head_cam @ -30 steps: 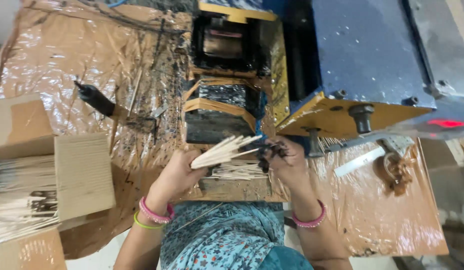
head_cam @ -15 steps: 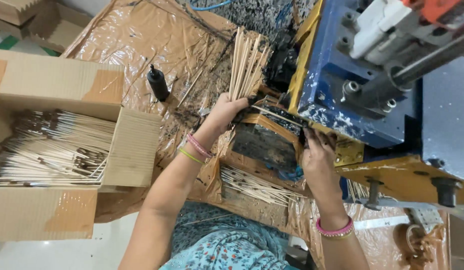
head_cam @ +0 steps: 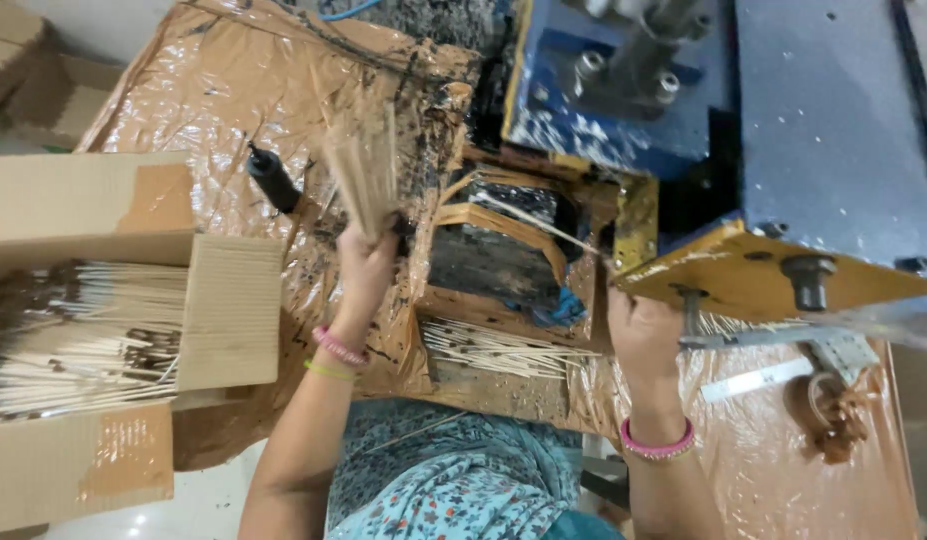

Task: Operating a machine to apply coating to bamboo sticks to create incense sticks.

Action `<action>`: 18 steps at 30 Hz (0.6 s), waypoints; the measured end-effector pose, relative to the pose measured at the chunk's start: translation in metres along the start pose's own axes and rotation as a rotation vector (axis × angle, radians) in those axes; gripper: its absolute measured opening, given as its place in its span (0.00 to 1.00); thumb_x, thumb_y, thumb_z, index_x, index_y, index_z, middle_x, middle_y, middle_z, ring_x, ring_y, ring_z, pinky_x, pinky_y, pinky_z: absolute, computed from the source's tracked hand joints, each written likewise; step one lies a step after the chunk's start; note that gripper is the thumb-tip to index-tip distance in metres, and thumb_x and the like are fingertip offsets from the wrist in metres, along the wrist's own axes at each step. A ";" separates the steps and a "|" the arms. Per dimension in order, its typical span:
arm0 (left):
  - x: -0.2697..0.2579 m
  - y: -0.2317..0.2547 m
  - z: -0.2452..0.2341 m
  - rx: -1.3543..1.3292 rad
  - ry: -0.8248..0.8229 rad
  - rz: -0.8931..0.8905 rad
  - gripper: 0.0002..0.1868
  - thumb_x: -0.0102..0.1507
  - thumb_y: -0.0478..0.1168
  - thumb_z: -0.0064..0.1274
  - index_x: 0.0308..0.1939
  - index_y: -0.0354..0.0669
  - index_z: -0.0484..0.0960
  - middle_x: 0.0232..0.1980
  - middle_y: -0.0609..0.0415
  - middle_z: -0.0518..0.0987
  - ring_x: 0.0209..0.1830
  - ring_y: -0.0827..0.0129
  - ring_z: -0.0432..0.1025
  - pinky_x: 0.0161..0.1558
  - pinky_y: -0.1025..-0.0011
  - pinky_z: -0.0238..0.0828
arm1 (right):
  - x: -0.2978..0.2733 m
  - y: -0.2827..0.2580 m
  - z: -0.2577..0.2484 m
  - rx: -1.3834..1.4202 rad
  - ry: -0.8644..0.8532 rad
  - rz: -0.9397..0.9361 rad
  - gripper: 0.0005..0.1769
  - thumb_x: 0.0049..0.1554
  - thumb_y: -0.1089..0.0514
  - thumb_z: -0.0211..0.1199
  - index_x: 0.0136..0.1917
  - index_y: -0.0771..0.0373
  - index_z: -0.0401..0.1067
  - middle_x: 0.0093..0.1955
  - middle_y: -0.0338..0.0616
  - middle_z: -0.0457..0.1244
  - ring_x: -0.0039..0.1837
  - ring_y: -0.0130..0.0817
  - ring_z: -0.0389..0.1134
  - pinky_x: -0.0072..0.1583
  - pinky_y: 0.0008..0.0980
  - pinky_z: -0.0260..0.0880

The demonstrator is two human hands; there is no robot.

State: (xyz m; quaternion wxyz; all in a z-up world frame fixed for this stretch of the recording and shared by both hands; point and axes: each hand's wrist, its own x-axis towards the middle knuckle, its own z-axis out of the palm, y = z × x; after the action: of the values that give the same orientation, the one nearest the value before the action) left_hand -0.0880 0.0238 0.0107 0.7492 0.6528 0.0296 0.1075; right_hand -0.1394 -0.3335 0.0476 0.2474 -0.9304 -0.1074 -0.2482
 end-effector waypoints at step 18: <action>-0.026 0.035 -0.003 0.278 -0.499 0.342 0.18 0.55 0.25 0.55 0.49 0.33 0.83 0.41 0.57 0.85 0.39 0.78 0.76 0.40 0.71 0.74 | -0.015 -0.023 0.007 0.968 -0.113 0.206 0.11 0.60 0.72 0.65 0.56 0.67 0.77 0.50 0.41 0.68 0.51 0.21 0.67 0.55 0.23 0.70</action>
State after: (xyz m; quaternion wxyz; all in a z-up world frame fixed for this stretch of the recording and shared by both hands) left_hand -0.1183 0.0253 0.0419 0.6084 0.7505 -0.2502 0.0635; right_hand -0.1570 -0.3112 0.0438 0.6679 -0.7266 -0.1311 -0.0934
